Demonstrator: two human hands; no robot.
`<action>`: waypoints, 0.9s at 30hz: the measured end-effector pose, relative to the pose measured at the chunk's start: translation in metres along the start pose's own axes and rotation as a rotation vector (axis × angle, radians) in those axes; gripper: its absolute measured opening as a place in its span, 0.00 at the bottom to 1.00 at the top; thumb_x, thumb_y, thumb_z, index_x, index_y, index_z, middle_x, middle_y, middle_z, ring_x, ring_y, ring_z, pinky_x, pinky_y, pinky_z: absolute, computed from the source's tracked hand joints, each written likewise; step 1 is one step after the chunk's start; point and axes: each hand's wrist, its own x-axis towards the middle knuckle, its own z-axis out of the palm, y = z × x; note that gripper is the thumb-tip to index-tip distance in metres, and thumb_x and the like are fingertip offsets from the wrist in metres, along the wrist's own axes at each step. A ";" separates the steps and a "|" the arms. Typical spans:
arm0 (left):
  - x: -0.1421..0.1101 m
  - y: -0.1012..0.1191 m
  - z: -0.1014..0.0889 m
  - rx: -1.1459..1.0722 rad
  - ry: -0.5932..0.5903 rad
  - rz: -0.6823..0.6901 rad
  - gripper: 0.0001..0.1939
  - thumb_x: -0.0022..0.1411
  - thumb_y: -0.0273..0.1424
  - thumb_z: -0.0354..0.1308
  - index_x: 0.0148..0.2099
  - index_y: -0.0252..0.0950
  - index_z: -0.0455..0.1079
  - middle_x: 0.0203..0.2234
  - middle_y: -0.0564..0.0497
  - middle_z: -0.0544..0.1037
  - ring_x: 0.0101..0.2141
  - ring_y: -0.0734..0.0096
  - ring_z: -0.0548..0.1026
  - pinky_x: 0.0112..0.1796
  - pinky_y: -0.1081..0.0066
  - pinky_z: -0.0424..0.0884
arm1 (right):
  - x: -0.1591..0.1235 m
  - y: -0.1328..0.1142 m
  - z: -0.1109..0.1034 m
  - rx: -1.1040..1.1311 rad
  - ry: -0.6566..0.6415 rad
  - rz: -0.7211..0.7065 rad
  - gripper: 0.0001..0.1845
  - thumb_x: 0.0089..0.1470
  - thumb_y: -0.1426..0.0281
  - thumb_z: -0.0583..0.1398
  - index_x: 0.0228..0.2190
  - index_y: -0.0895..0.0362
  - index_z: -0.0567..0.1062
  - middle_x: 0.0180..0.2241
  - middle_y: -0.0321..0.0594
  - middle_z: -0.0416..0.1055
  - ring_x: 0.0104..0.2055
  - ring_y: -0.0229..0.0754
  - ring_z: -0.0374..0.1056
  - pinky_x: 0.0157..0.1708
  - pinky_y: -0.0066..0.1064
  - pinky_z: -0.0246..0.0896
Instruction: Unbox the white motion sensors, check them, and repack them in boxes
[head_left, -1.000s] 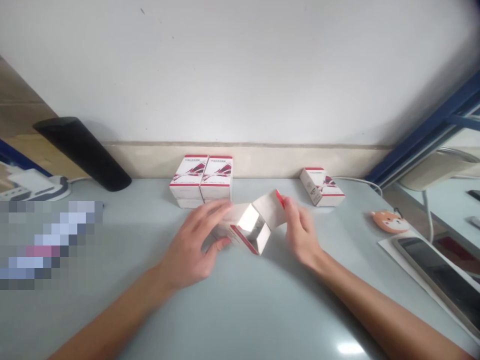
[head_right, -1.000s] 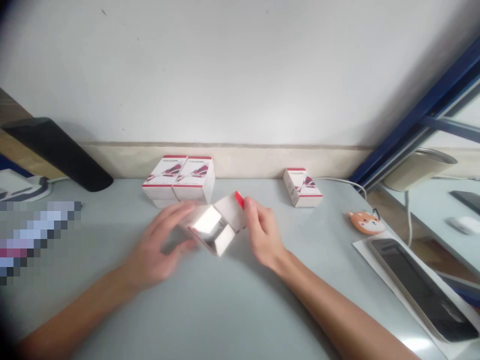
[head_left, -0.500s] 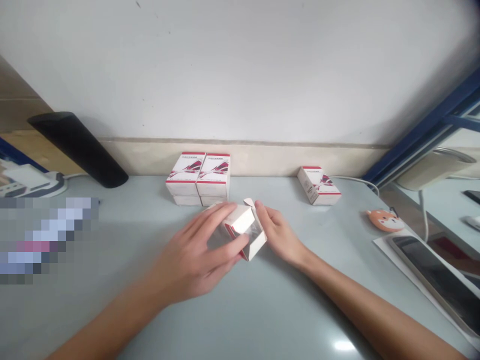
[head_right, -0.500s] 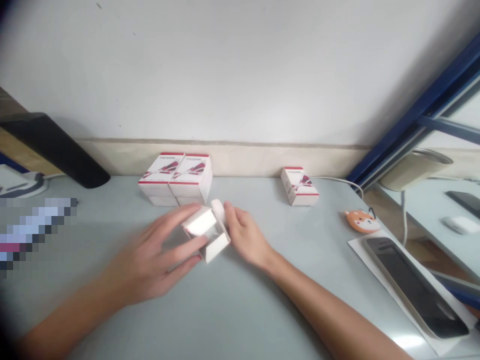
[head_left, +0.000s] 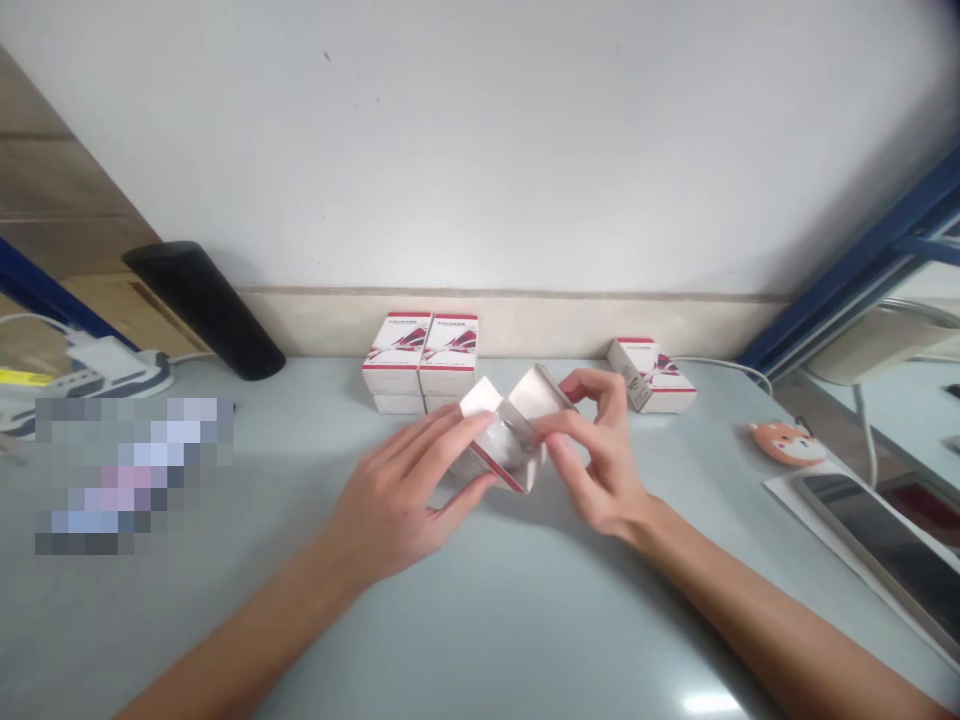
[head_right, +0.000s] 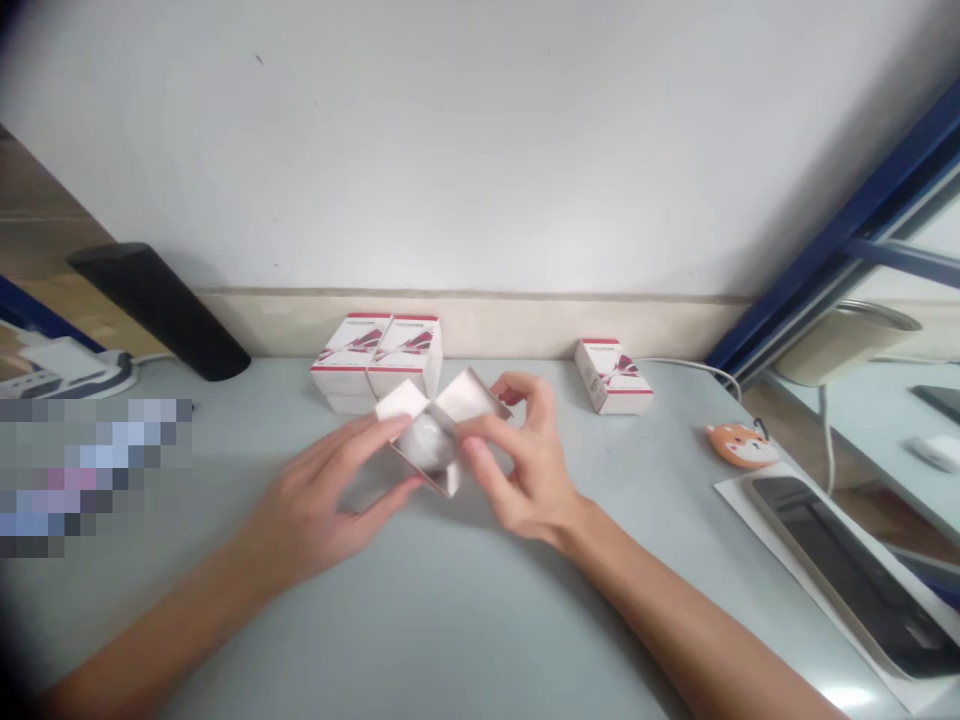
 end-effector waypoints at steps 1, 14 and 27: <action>0.000 0.001 0.000 -0.004 0.007 -0.002 0.28 0.65 0.28 0.68 0.64 0.37 0.65 0.52 0.45 0.83 0.54 0.61 0.82 0.58 0.67 0.76 | 0.001 0.001 0.000 0.025 -0.009 0.039 0.11 0.65 0.71 0.57 0.31 0.54 0.77 0.47 0.46 0.61 0.50 0.50 0.62 0.53 0.50 0.62; -0.012 -0.009 0.013 -0.011 -0.140 -0.138 0.34 0.71 0.35 0.63 0.72 0.48 0.55 0.62 0.43 0.74 0.58 0.55 0.75 0.57 0.56 0.72 | 0.011 0.016 -0.010 -0.039 -0.184 0.098 0.04 0.64 0.64 0.65 0.40 0.49 0.79 0.50 0.46 0.64 0.54 0.51 0.64 0.56 0.48 0.64; -0.021 -0.031 0.026 -0.127 -0.375 -0.445 0.33 0.76 0.40 0.53 0.76 0.49 0.46 0.70 0.42 0.59 0.70 0.51 0.59 0.67 0.48 0.62 | -0.009 0.052 0.013 -0.303 -0.611 0.277 0.08 0.67 0.68 0.62 0.46 0.55 0.80 0.46 0.46 0.74 0.47 0.50 0.67 0.45 0.41 0.67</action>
